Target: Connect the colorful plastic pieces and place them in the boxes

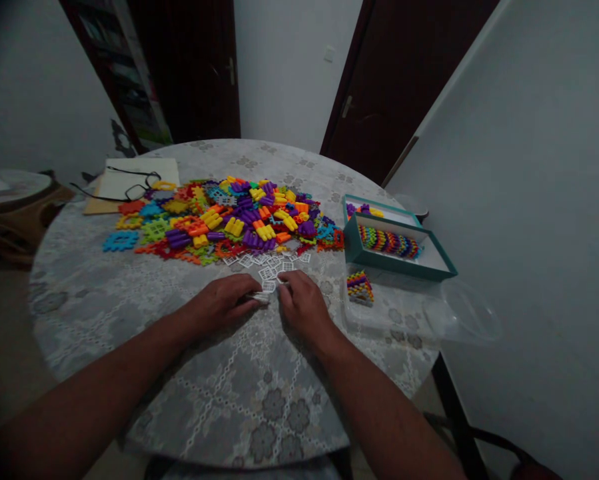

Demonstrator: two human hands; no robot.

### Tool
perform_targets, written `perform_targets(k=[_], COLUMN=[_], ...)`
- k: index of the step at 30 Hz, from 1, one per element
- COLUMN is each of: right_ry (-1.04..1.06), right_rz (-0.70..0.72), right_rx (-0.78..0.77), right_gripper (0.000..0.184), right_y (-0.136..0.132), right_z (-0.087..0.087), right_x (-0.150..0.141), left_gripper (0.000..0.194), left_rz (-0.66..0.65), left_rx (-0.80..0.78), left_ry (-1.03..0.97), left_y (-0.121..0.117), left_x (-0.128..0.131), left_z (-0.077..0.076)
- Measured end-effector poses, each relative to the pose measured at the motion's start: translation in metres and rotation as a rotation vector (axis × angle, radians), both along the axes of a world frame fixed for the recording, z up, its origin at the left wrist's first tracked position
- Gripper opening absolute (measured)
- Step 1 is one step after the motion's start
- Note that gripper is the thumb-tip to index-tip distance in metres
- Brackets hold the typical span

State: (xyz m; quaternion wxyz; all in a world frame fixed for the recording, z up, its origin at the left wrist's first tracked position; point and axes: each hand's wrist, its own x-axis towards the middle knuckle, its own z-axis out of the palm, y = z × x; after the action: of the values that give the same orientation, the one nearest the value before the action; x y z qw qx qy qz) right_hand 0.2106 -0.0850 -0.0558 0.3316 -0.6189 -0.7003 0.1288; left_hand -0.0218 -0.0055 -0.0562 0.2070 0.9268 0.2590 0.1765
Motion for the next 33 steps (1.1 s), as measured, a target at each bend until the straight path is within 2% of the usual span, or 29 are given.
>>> perform_targets(k=[3,7,11,14,18,23,27,33], right_ry=[-0.203,-0.398,-0.379,-0.313,-0.225,-0.051,0.089,0.133], right_rz=[-0.170,-0.298,-0.338,-0.347,-0.332,-0.288,-0.174,0.029], right_rx=[0.001,-0.136,-0.212,-0.211,-0.181,-0.089,-0.018,0.088], right_gripper=[0.031,0.027,0.021,0.018,0.009,0.024,0.011,0.009], right_y=[0.005,0.008,0.011,0.014,0.018,0.019,0.013,0.001], right_z=[-0.004,-0.003,0.000,-0.002,-0.008,-0.013,-0.008,0.003], right_x=[0.010,0.017,0.018,0.022,0.028,0.033,0.028,0.006], left_gripper=[0.012,0.011,0.012,0.013,0.016,0.016,0.014,0.012], left_rz=[-0.008,-0.013,-0.008,-0.005,-0.007,-0.019,-0.021,-0.006], left_rx=[0.002,0.008,0.019,0.028,0.030,0.022,0.023,0.021], left_ry=[-0.019,-0.010,0.016,0.027,0.030,0.016,0.005,-0.003], left_y=[0.000,0.001,0.001,0.001,0.002,0.004,0.004,0.003], left_x=[0.000,-0.001,-0.001,0.000,0.000,0.000,0.001,0.001], left_z=[0.000,-0.001,-0.002,-0.003,-0.005,-0.007,-0.008,-0.006])
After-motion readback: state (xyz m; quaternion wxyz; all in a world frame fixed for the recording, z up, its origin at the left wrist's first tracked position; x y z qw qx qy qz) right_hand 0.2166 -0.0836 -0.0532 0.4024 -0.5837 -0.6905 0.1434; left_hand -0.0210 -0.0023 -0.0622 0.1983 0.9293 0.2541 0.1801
